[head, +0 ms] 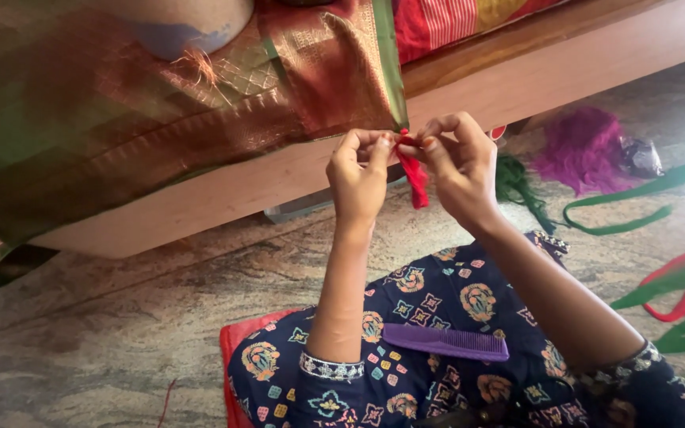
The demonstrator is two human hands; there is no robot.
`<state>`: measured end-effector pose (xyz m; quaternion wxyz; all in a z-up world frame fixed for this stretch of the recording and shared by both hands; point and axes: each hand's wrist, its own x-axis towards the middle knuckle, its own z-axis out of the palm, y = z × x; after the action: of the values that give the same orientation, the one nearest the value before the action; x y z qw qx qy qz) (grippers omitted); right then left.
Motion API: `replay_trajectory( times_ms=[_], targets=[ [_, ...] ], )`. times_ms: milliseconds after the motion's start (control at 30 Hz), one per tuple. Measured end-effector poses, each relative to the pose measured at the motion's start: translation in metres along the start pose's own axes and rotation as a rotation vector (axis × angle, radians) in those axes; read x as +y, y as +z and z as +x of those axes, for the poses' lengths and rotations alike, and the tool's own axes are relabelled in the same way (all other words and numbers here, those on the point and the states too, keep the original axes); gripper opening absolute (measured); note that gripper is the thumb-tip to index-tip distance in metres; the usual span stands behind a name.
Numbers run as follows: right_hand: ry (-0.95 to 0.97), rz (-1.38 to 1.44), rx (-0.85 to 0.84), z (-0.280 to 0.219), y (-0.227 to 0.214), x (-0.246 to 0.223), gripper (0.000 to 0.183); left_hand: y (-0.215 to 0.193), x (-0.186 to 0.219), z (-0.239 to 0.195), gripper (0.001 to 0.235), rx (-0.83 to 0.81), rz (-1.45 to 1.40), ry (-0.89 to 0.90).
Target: The recorder is attaching and trimming decorative red thread tassels to the edge of a saree.
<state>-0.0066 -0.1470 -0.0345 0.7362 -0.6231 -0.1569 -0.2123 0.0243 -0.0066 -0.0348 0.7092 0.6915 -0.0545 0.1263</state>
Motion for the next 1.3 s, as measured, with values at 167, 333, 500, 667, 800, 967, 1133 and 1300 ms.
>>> replay_trajectory(
  times_ms=[167, 333, 500, 667, 800, 967, 1133, 1300],
  targets=[
    [0.112, 0.067, 0.017, 0.001, -0.008, 0.003, 0.003, 0.002, 0.005, -0.01, 0.012, -0.018, -0.044, -0.026],
    [0.054, 0.022, -0.084, 0.0, -0.009, -0.005, 0.006, 0.007, 0.019, -0.012, 0.009, -0.104, -0.107, 0.1],
    [0.122, -0.197, -0.045, 0.013, -0.009, -0.028, 0.004, 0.004, 0.029, -0.011, 0.011, -0.101, 0.122, 0.283],
    [0.064, -0.074, -0.164, 0.026, -0.009, -0.038, 0.011, 0.004, 0.033, -0.014, 0.01, -0.051, 0.106, 0.33],
    [-0.167, -0.515, -0.11, 0.033, -0.008, -0.049, 0.021, 0.0, 0.046, -0.018, 0.009, -0.003, 0.063, 0.281],
    [-0.556, -0.94, -0.086, 0.035, -0.005, -0.054, 0.021, -0.001, 0.057, -0.021, 0.01, 0.098, 0.242, 0.295],
    [-0.688, -1.043, -0.2, 0.037, -0.005, -0.05, 0.016, -0.002, 0.052, -0.025, 0.009, 0.188, 0.649, 0.764],
    [-0.519, -0.961, -0.218, 0.038, -0.011, -0.045, 0.014, 0.001, 0.045, -0.011, 0.008, 0.122, 0.504, 0.536]
  ],
)
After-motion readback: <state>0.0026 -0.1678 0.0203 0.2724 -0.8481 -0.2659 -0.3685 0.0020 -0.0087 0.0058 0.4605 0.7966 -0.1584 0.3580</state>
